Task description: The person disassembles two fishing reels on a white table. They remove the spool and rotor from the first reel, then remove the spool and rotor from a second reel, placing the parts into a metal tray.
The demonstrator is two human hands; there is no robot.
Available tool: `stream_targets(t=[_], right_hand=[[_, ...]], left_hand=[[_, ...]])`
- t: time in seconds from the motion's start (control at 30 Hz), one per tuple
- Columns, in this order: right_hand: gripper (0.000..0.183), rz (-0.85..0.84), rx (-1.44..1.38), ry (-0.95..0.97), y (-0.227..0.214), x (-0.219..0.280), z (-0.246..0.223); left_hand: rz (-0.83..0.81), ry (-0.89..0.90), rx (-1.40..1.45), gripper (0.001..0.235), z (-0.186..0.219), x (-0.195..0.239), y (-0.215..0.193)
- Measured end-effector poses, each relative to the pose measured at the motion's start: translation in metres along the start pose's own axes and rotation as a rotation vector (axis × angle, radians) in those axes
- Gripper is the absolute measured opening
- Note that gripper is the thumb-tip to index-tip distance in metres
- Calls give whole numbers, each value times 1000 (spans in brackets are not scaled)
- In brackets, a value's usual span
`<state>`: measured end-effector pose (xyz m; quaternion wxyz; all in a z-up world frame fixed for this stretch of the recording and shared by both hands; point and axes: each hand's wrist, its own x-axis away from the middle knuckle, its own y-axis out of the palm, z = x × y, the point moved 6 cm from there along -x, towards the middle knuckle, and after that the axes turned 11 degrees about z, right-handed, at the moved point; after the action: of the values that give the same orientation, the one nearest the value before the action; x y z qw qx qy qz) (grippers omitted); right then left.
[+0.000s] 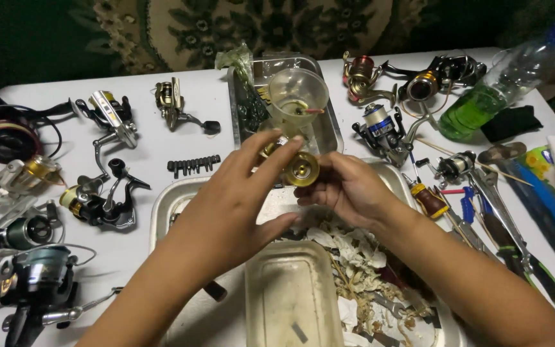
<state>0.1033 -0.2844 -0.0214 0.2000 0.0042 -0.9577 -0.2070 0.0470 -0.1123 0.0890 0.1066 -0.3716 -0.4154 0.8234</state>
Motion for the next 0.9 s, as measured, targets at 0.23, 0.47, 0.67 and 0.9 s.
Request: stream_targets(t=[0.23,0.47,0.67,0.9], right_hand=[[24,-83,-71,26,-2,4,14],[30,-115,-56,32,-4,3,16],[43,-106,33,-13,0,11,7],[46,97,239,-143,6,25,-7]], left_hand=[[51,105,97,70,-3,-13,20],[95,75,196,49,-13,-2,19],[132,-16,193,49,-29,10,23],[136,-100,215,58,-38,19,29]])
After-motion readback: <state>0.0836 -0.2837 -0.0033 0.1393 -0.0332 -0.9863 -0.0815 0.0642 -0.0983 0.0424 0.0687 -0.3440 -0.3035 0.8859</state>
